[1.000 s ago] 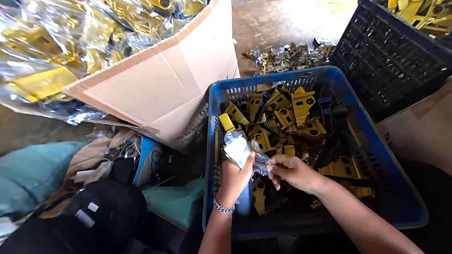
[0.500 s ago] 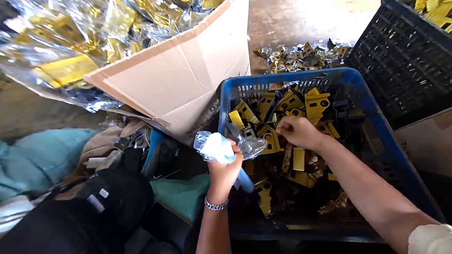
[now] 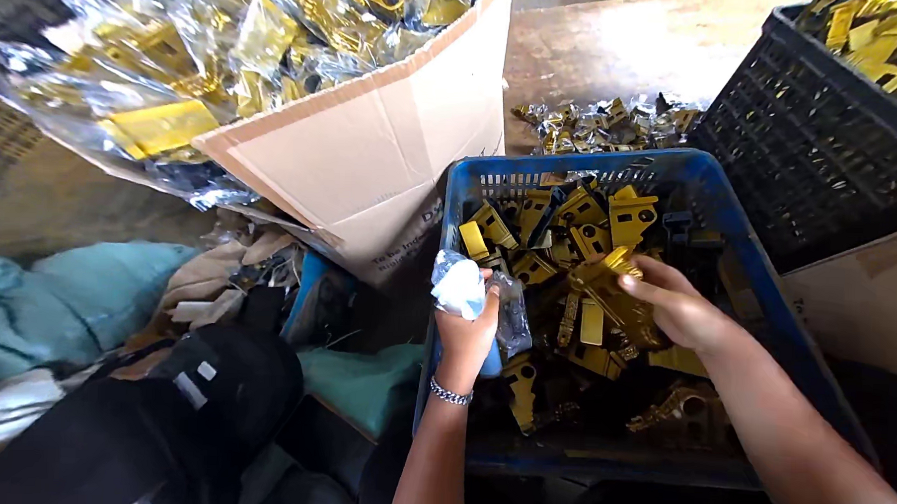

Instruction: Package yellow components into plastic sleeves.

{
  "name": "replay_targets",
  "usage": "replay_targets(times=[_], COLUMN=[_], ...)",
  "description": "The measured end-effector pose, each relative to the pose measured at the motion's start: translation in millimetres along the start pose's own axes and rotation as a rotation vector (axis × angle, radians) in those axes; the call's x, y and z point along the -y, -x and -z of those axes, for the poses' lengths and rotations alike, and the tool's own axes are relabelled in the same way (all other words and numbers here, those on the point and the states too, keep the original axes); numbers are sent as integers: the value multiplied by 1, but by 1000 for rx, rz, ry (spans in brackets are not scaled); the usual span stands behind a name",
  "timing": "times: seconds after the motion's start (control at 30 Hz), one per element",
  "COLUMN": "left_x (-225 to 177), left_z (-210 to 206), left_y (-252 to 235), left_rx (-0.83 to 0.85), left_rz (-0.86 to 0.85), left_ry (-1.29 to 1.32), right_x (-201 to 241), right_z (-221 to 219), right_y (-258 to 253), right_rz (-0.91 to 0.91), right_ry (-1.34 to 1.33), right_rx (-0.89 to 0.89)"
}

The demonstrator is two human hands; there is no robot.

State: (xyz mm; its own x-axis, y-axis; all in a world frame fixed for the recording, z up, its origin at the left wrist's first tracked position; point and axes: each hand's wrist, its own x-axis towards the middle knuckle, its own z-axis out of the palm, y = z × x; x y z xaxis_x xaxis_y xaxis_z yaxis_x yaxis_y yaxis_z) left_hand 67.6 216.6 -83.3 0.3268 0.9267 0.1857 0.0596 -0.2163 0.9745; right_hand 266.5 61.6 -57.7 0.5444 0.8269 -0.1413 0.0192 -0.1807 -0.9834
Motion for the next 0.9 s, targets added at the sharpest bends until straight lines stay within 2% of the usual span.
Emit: replay_targets(times=[0.07,0.13,0.17,0.2,0.27,0.3,0.33,0.4,0.43,0.5,0.57,0.63,0.73,0.8,0.9], left_x=[4,7,4,-3,-13,-18,-23,-28,-27,-18,-4,7,2,-5,-8], left_z=[-8,-13,-14,-13,-7,-4,0,4,5,4,0,-1,2,-2,-9], left_y=[5,9,11,12,8,4,3,7,8,11,12,8,-1,10,26], left_rx=[-17,3,37,72,108,118,141,171,172,216,222,96,-63,24,231], left_rz=[-69,-104,-55,49,240,299,328,322,289,161,-21,-138,-44,25,29], left_ry=[8,52,93,158,364,439,491,508,462,291,83,-23,11,26,118], right_x=[13,23,25,26,18,12,8,11,13,10,6,9,12,7,-6], right_z=[-9,-31,-44,-55,-70,-76,-83,-97,-102,-103,-101,-96,-89,-87,-84], right_y=[19,31,30,27,18,12,7,3,-1,-15,-22,-18,-7,-8,-13], right_rz=[15,-95,-163,-185,-27,112,226,217,153,24,-61,-145,-90,-34,7], right_ry=[-209,-379,-386,-344,-32,253,520,842,878,735,481,153,-95,-57,61], right_rx=[55,258,321,307,108,35,34,235,315,341,339,330,123,-10,41])
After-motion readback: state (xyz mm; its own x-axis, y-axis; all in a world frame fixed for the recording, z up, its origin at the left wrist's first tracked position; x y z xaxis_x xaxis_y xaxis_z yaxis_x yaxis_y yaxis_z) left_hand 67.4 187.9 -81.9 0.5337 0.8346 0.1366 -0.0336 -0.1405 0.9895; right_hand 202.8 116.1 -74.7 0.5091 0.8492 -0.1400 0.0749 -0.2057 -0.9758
